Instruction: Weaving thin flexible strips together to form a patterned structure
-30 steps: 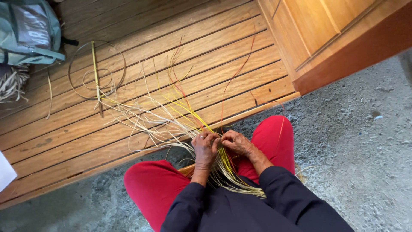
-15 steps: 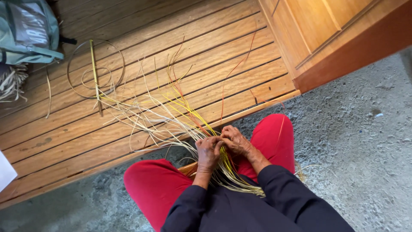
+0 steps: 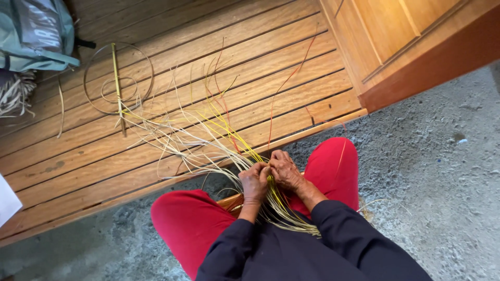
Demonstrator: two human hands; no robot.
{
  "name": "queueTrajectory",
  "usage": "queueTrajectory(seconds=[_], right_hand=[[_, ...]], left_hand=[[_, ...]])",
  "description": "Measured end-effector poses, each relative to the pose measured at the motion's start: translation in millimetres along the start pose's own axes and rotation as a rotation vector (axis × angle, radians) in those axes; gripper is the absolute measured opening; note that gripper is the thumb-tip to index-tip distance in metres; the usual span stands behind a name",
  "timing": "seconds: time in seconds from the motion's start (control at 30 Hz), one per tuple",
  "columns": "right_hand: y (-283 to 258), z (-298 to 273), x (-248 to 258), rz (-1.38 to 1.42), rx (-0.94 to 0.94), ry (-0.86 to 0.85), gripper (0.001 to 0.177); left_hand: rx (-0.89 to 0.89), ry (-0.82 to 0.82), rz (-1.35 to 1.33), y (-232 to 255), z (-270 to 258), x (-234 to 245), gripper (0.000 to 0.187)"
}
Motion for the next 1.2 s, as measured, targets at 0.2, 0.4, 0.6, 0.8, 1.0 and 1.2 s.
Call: queueTrajectory(seconds=[0.2, 0.4, 0.6, 0.8, 1.0, 1.2], right_hand=[[-8.4, -5.2, 6.4, 0.13, -0.108, -0.038, 0.016], [12.4, 3.3, 21.0, 0.361, -0.12, 0.085, 0.023], [79.3, -9.4, -3.7, 0.486, -0.701, 0.029, 0.03], [85.2, -5.4, -30.4, 0.569, -0.755, -0.009, 0.025], [107.9, -11.8, -39.3, 0.414, -0.843, -0.069, 0.023], [92.0, -15.3, -13.2, 0.206, -0.876, -0.155, 0.021]], left_hand=[[-0.289, 0.105, 0.111, 90.9, 3.8, 21.8, 0.011], [0.134, 0.318, 0.329, -21.0, 118.6, 83.3, 0.037], [-0.096, 0.407, 0.324, 18.1, 126.4, 99.5, 0.063], [-0.635, 0.004, 0.451, 59.3, 33.7, -11.3, 0.033], [-0.645, -0.312, 0.565, 43.4, 17.4, -53.5, 0.018], [-0.721, -0.436, 0.479, 12.9, 12.5, -82.9, 0.012]])
Point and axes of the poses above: each hand's wrist, its own z-axis towards the middle knuckle, its own x-axis out of the back of the hand, y = z × x, the point moved 10 cm from there along z, towards the middle knuckle, and after that the axes turned 14 degrees about y, right-handed, at the moved point
